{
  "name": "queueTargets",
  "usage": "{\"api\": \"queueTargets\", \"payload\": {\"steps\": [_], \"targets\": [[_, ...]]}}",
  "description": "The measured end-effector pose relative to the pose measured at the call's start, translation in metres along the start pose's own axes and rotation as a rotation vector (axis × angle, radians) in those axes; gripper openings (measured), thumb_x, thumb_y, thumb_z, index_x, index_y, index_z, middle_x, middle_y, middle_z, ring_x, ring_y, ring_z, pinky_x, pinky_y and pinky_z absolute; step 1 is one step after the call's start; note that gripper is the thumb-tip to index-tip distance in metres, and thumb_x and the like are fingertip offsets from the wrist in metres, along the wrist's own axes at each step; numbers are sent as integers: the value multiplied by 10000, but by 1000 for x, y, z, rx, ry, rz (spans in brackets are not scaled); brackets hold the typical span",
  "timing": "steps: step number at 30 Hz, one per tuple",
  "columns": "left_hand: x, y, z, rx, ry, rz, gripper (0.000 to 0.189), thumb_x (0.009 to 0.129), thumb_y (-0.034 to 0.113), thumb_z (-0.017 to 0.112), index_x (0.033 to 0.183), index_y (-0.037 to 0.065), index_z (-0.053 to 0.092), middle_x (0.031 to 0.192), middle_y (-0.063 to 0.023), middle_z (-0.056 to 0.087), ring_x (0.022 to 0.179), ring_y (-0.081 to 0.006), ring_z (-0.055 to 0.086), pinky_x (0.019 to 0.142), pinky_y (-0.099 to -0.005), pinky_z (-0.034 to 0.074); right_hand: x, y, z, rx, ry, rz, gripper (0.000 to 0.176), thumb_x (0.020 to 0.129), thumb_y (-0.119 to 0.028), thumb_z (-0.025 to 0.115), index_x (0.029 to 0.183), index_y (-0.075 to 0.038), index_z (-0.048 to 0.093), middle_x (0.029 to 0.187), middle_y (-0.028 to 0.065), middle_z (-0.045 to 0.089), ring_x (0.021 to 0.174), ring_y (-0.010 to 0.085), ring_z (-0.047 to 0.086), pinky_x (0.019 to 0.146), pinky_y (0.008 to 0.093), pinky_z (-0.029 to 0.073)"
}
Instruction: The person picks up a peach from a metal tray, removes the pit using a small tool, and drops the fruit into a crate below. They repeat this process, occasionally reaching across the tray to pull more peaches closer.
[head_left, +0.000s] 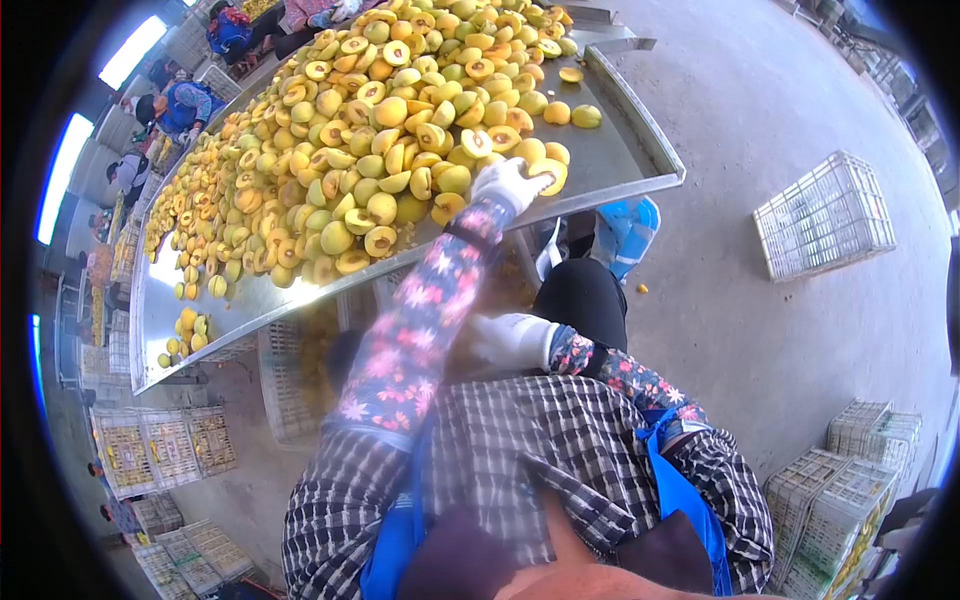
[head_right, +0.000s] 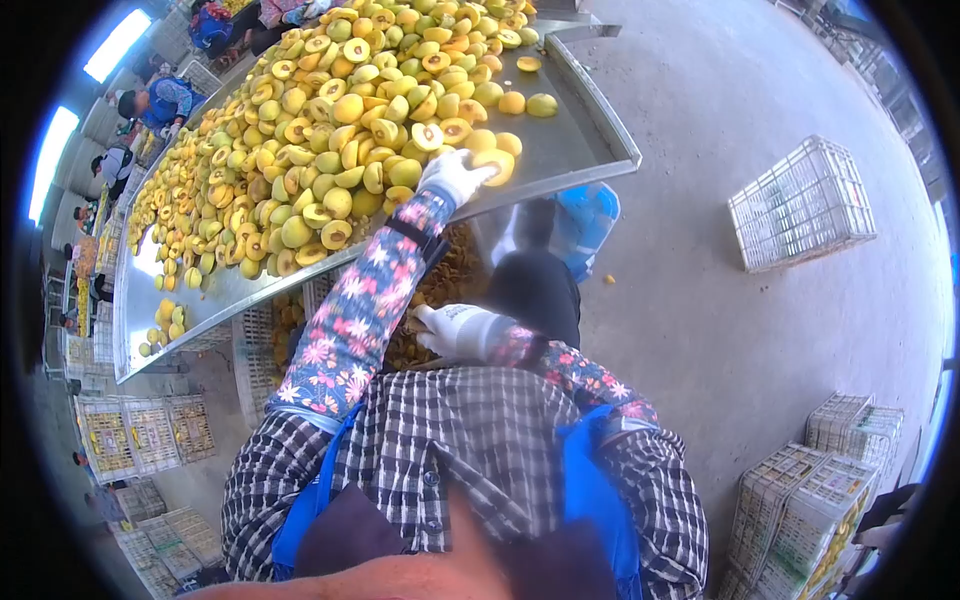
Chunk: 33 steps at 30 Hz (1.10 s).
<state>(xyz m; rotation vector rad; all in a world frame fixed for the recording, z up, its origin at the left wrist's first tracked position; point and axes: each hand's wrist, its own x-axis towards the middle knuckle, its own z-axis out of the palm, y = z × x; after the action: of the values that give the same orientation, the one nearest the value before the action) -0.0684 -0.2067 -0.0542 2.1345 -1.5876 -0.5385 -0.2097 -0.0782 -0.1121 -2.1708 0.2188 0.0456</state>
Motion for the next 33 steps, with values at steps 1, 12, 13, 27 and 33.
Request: {"api": "queueTargets", "payload": {"steps": [1,12,13,27,33], "targets": [[-8,-12,1,-168,120,-6,528,864,410,685,1200,8,615,1137,-168,657,1059,-270,637,918,-385,495,-5,-8,-6,43,4,10,388,963,-308,516,1226,-29,454,1104,214,654,1048,391,609,871,465,471],[-167,-88,-113,-1570,175,80,518,895,56,587,1381,75,408,1225,-118,582,1056,-251,621,856,-400,561,-6,-94,-64,591,438,-107,372,992,-242,499,1264,10,468,744,3,553,562,58,505,530,207,425],[-177,-87,-114,-1622,168,120,536,898,54,581,1398,83,389,1252,-117,562,1089,-245,601,891,-408,540,2,-103,-65,455,484,-125,365,984,-226,510,1262,7,471,772,41,574,604,114,538,560,240,443],[-203,-78,-105,-1766,365,50,570,987,505,466,1289,22,473,1177,-171,576,1036,-299,592,928,-405,480,47,-133,-42,-163,704,-158,291,937,-124,564,1182,16,491,888,236,625,828,411,641,701,416,506],[-203,-68,-104,-1909,346,24,509,991,429,478,1279,8,477,1155,-173,590,1018,-322,614,899,-414,512,43,-130,-38,-263,657,-86,281,927,-148,575,1139,15,490,832,243,624,759,436,634,646,446,505]]}}
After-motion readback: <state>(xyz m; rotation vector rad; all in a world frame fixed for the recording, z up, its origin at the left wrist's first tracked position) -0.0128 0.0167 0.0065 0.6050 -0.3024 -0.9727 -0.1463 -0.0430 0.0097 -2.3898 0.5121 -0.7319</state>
